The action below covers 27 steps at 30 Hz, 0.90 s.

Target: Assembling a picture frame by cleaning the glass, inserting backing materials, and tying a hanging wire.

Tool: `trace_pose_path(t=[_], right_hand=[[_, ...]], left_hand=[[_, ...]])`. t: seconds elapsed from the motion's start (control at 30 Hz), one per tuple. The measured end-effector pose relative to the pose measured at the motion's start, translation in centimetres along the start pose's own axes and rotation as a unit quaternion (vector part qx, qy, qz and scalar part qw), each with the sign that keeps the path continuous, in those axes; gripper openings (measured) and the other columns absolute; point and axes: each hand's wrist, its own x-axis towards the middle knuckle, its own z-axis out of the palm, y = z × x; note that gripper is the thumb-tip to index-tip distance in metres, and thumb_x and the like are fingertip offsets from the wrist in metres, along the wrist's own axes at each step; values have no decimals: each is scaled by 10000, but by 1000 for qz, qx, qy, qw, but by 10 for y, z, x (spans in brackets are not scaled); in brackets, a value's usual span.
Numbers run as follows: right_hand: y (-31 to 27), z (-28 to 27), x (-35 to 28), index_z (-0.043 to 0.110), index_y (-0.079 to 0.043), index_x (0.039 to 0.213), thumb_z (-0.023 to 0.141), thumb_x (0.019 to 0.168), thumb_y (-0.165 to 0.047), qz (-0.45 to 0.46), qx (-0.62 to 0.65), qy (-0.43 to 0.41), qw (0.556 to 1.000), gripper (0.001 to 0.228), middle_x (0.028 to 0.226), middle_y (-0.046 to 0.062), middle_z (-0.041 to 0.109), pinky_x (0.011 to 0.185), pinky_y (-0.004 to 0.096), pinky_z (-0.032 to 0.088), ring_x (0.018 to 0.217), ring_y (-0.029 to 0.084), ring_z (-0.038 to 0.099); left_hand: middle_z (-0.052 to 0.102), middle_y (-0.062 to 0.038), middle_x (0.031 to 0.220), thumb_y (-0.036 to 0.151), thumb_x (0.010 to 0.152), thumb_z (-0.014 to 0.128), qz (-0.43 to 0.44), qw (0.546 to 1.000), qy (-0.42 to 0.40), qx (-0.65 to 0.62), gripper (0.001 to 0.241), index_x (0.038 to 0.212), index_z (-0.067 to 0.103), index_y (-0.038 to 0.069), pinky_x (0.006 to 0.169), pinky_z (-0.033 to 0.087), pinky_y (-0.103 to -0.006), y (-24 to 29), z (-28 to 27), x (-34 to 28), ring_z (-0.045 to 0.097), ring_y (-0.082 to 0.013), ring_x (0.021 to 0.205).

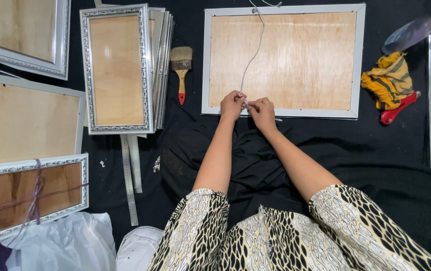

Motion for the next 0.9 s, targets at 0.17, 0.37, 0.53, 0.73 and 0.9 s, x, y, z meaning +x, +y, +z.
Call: trace_pose_path(t=[0.17,0.37,0.53,0.73,0.9], right_hand=[[23,23,16,794,-197,1007,749,870,-212,37,-45,-12,998,145,1010,24,575,986,385,468,1091,303,584],[27,31,20,762,-208,950,848,716,-390,104,-65,-42,992,309,1151,49,523,1031,417,445,1165,385,505],[27,36,19,770,-187,893,850,750,-388,96,-77,-26,992,260,1128,60,527,1007,473,470,1133,410,515],[-17,13,-2,776,-100,900,807,829,-213,29,-71,26,997,137,1013,105,595,908,482,534,1042,379,586],[-23,11,-9,661,-66,884,796,806,-124,-11,-83,72,994,166,1008,92,547,890,458,527,1029,377,596]], left_hand=[[745,-19,730,204,932,711,7,1000,-5,27,76,961,779,223,806,576,-314,-10,0,13,752,-168,735],[777,-79,910,252,946,710,5,998,-18,59,93,996,788,250,954,556,-408,0,-2,5,738,-302,999],[784,-68,948,268,946,712,6,998,-13,63,101,1013,784,243,976,550,-421,0,-4,1,723,-315,1055],[780,-56,909,293,943,705,0,998,-8,62,100,1007,779,271,930,573,-419,-10,2,8,738,-299,998],[778,-41,867,287,935,707,-1,998,-5,64,115,1018,766,233,895,583,-423,-2,-3,-2,759,-260,933]])
